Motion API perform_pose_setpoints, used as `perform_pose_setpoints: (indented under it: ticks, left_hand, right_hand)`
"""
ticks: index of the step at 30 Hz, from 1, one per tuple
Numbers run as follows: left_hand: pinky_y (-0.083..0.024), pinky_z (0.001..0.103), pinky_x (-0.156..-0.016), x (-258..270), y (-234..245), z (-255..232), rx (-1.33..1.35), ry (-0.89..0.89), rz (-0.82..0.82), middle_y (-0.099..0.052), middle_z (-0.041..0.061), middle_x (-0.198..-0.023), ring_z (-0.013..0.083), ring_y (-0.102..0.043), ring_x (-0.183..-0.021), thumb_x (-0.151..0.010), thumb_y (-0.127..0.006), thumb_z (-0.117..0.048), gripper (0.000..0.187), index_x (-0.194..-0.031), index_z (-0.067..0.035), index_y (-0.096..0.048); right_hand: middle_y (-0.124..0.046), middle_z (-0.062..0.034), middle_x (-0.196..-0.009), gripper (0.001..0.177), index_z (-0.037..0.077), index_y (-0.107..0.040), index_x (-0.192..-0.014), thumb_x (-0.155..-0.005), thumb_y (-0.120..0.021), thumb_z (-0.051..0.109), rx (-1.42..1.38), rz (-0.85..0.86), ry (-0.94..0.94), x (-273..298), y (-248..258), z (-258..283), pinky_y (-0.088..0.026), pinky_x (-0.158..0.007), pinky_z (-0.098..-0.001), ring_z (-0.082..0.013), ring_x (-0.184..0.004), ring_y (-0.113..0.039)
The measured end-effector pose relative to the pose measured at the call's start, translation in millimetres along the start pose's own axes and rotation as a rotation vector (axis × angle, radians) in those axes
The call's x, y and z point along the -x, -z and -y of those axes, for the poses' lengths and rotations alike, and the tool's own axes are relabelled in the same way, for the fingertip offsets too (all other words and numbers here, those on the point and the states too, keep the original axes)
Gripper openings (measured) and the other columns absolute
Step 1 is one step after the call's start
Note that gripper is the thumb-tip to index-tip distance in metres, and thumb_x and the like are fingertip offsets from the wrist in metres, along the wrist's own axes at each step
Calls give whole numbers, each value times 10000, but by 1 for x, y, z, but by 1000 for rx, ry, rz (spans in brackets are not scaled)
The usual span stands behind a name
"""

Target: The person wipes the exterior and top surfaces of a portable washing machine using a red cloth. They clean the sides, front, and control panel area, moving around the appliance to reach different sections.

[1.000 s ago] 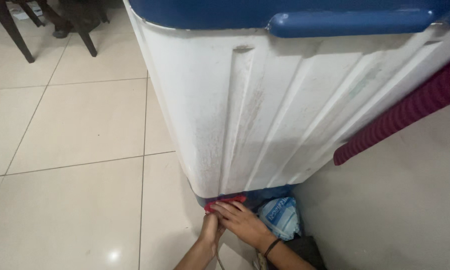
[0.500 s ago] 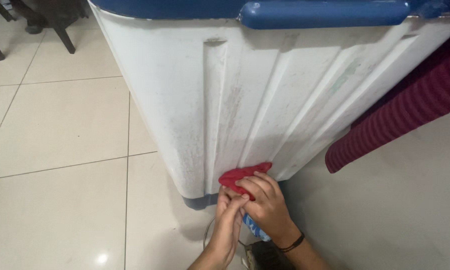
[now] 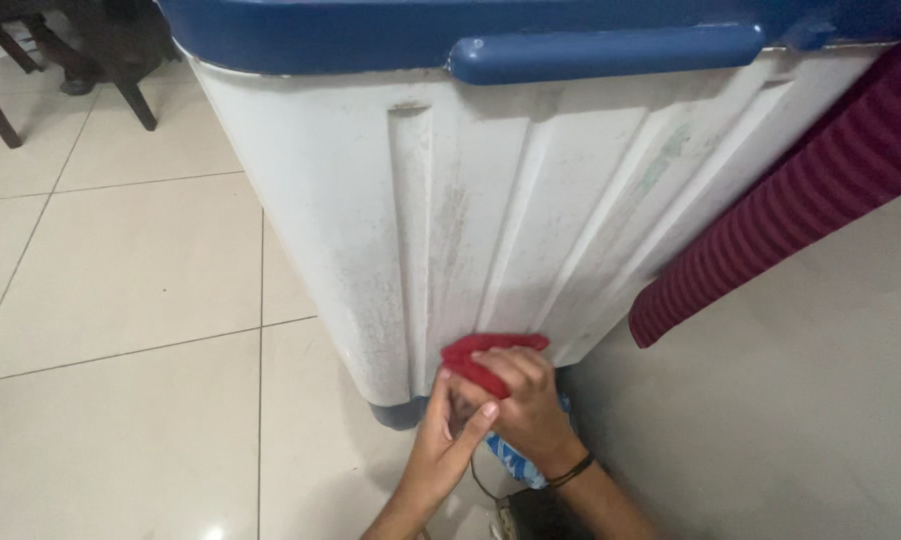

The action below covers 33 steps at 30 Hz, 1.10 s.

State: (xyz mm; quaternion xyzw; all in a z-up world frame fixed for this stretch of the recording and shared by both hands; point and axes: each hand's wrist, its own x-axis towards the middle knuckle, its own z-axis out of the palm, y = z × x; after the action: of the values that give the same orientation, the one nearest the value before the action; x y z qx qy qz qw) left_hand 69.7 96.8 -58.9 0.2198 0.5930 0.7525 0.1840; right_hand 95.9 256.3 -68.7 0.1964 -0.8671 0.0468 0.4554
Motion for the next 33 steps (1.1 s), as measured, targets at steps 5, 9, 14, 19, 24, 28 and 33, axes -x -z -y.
perform_pose_setpoints:
  ticks: [5,9,14,19,24,28,33]
  left_hand:
    - [-384,405,-1252,9,36,-72,-876,-657,-591,-511,130,-1462,289,-429,-1453,-952,-681,-122,422,-1355,-114,-555]
    - [-273,503,-1264,-4,56,-85,-762,-705,-663,-295,244,-1597,398,-287,-1523,-889,-767,-170,833,-1541,2,-276]
    - [-256,530,-1256,-26,55,-66,-762,-704,-607,-209,267,-1644,454,-247,-1538,-834,-782,-169,1005,-1599,2,-152]
    - [-241,544,-1266,-30,54,-52,-758,-642,-616,-168,259,-1662,446,-202,-1560,-887,-778,-182,1010,-1624,-36,-102]
    - [-258,540,-1251,-28,60,-55,-734,-597,-592,-161,231,-1662,419,-193,-1549,-870,-791,-211,1033,-1622,-89,-93]
    - [-242,548,-1256,-26,58,-58,-719,-601,-592,-149,232,-1661,427,-170,-1560,-884,-786,-201,1020,-1622,-94,-90]
    - [-266,528,-1266,-21,58,-59,-708,-637,-607,-180,235,-1666,417,-217,-1564,-887,-787,-174,989,-1621,-81,-132]
  right_hand:
    - [-437,-134,-1383,371,158,-568,-1346,-1011,-549,0,84,-498,-376,-97,60,-36,-385,-1168,-444,-299,-1362,-439]
    - [-396,-120,-1420,309,171,-491,-1404,-1100,-520,216,-235,-840,-431,-201,54,-14,-472,-1098,-384,-261,-1343,-452]
    - [-406,-57,-1355,329,342,-541,-1295,-1017,-717,339,100,-510,-187,-252,38,61,-353,-1168,-461,-279,-1321,-374]
    - [-423,-51,-1371,505,335,-533,-1329,-963,-879,310,286,-508,-45,-220,51,-18,-406,-1173,-449,-264,-1351,-381]
    - [-339,-90,-1460,303,171,-401,-1446,-1195,-569,147,66,-795,-338,-200,87,-77,-465,-1164,-402,-225,-1426,-431]
    - [-383,-89,-1438,404,104,-360,-1460,-1089,-517,128,-2,-885,-365,-218,86,-59,-438,-1176,-407,-211,-1410,-452]
    - [-355,-117,-1415,438,151,-453,-1418,-990,-544,142,-64,-723,-321,-231,45,29,-369,-1141,-410,-242,-1361,-394]
